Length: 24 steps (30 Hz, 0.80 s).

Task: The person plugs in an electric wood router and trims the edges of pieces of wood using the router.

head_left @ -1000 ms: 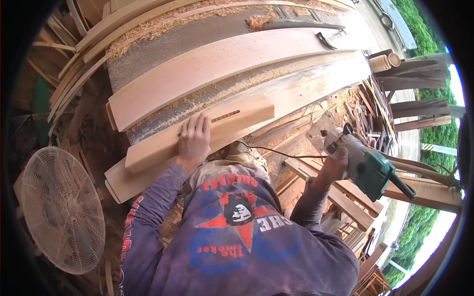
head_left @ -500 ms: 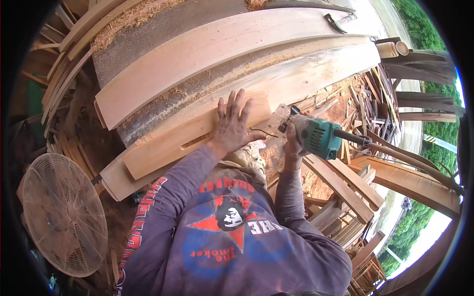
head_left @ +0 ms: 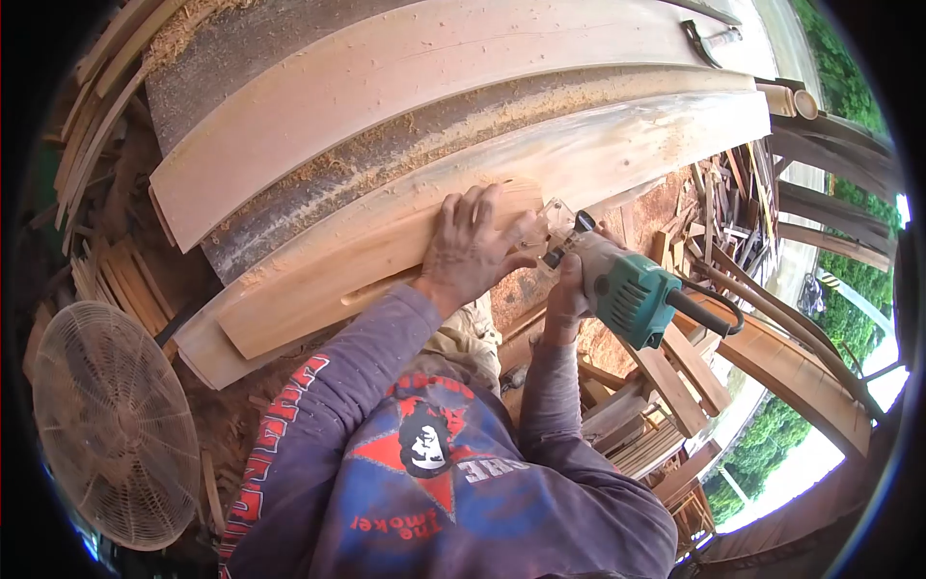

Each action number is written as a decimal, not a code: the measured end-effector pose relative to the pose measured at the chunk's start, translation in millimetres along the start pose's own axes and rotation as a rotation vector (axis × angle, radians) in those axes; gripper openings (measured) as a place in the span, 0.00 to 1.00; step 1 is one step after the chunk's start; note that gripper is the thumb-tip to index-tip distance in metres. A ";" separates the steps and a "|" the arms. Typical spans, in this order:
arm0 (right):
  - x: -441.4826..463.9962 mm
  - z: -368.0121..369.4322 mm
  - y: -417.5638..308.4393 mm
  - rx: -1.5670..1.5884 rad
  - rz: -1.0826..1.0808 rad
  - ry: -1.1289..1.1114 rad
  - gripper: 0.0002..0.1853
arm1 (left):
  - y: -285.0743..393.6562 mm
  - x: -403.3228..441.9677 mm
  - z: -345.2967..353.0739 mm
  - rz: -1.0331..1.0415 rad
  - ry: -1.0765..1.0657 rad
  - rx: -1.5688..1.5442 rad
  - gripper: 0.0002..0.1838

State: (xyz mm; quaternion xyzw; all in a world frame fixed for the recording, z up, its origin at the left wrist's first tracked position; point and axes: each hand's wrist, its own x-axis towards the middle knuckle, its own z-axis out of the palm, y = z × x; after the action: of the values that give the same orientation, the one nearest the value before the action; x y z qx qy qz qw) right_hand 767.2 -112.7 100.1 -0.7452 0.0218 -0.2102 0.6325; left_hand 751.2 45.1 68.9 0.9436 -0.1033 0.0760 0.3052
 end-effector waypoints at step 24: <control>72.8 50.7 25.9 0.066 -0.101 -0.354 0.35 | 1.6 21.9 1.2 -0.305 0.172 -0.045 0.34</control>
State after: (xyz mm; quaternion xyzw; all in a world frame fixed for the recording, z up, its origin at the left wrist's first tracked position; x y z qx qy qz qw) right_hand 856.9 -92.2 90.6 -0.7494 -0.1342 -0.1076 0.6394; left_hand 772.1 39.9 73.3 0.9312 0.0661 0.1069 0.3422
